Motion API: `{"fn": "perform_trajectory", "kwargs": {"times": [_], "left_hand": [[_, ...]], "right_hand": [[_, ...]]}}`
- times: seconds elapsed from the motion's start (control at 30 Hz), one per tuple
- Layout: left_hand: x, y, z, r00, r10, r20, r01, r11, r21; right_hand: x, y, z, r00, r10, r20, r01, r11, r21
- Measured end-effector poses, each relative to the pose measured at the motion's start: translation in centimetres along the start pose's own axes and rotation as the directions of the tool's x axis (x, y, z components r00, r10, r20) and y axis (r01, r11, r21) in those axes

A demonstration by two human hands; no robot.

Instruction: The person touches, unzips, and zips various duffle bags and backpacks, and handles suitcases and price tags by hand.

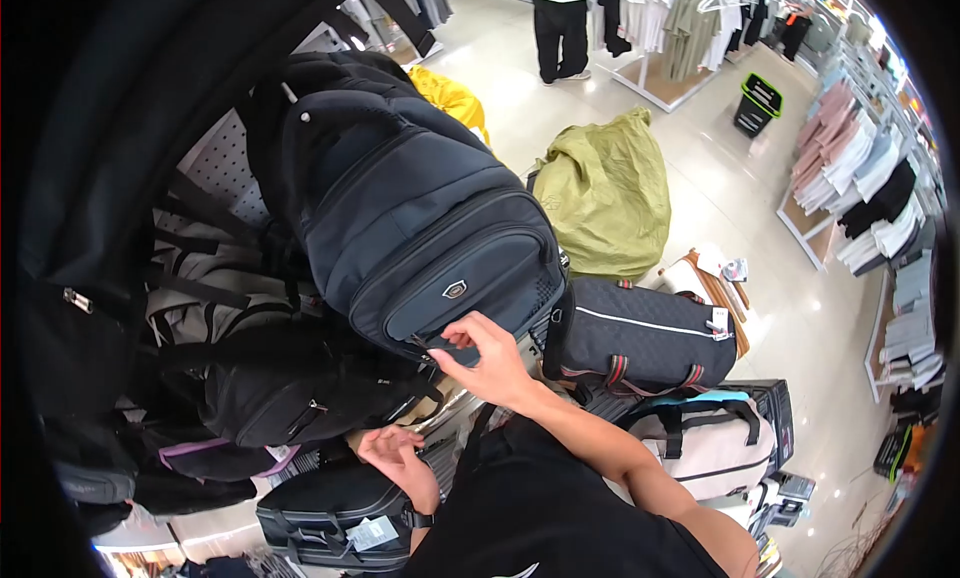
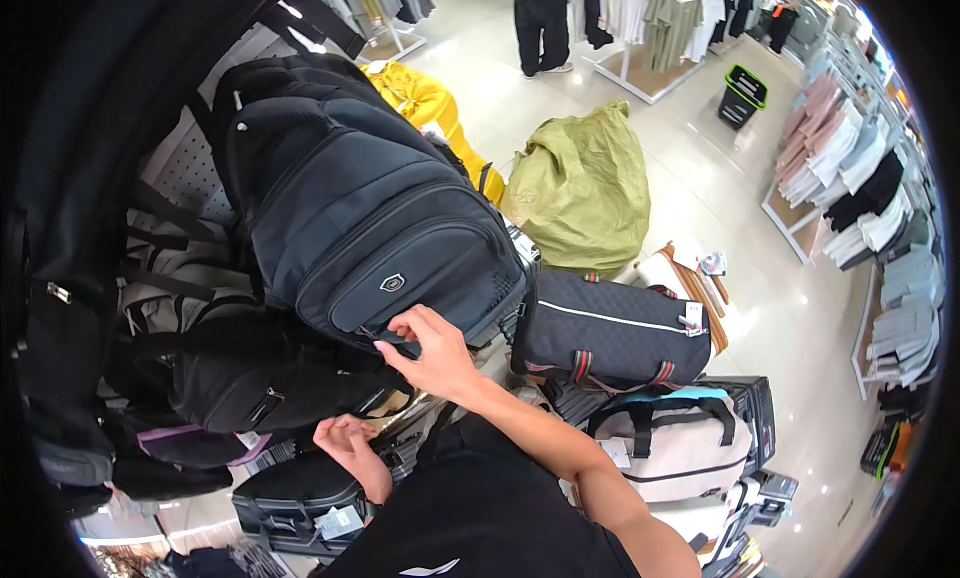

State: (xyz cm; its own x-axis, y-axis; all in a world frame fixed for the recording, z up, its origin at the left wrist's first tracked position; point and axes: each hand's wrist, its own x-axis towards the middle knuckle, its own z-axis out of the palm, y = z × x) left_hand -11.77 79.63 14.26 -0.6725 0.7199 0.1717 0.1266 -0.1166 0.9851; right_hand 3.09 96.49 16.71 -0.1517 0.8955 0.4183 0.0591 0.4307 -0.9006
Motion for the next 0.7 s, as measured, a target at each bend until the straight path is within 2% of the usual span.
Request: {"fn": "perform_trajectory", "kwargs": {"times": [0.03, 0.1, 0.23, 0.4, 0.53, 0.67, 0.7], "left_hand": [[0.0, 0.4, 0.5, 0.999, -0.032, 0.000, 0.032, 0.999, -0.006], [0.3, 0.8, 1.2, 0.998, -0.059, -0.012, 0.059, 0.998, -0.008], [1.8, 0.5, 2.9, 0.994, -0.064, 0.092, 0.061, 0.997, 0.037], [4.2, 1.4, 6.2, 0.963, -0.030, 0.267, 0.024, 0.999, 0.025], [5.7, 1.5, 8.0, 0.949, -0.050, 0.311, 0.040, 0.998, 0.038], [5.9, 0.8, 8.7, 0.925, -0.116, 0.361, 0.073, 0.989, 0.130], [5.7, 0.6, 8.7, 0.926, -0.093, 0.366, 0.038, 0.987, 0.155]], "right_hand": [[0.3, 0.0, 0.3, 1.000, -0.003, 0.014, 0.003, 1.000, 0.010], [0.7, 0.0, 0.8, 0.998, -0.032, 0.057, 0.038, 0.995, -0.097], [0.5, 1.2, 1.3, 0.995, -0.055, 0.085, 0.059, 0.997, -0.042], [0.1, 0.4, 0.3, 0.996, 0.007, 0.085, -0.010, 0.999, 0.045], [-0.2, 0.2, -0.4, 0.994, 0.020, 0.111, -0.036, 0.988, 0.147], [-0.3, 0.5, -0.9, 0.990, -0.008, 0.139, -0.015, 0.986, 0.163], [-0.3, 0.6, -0.9, 0.990, -0.015, 0.139, -0.007, 0.987, 0.159]]}}
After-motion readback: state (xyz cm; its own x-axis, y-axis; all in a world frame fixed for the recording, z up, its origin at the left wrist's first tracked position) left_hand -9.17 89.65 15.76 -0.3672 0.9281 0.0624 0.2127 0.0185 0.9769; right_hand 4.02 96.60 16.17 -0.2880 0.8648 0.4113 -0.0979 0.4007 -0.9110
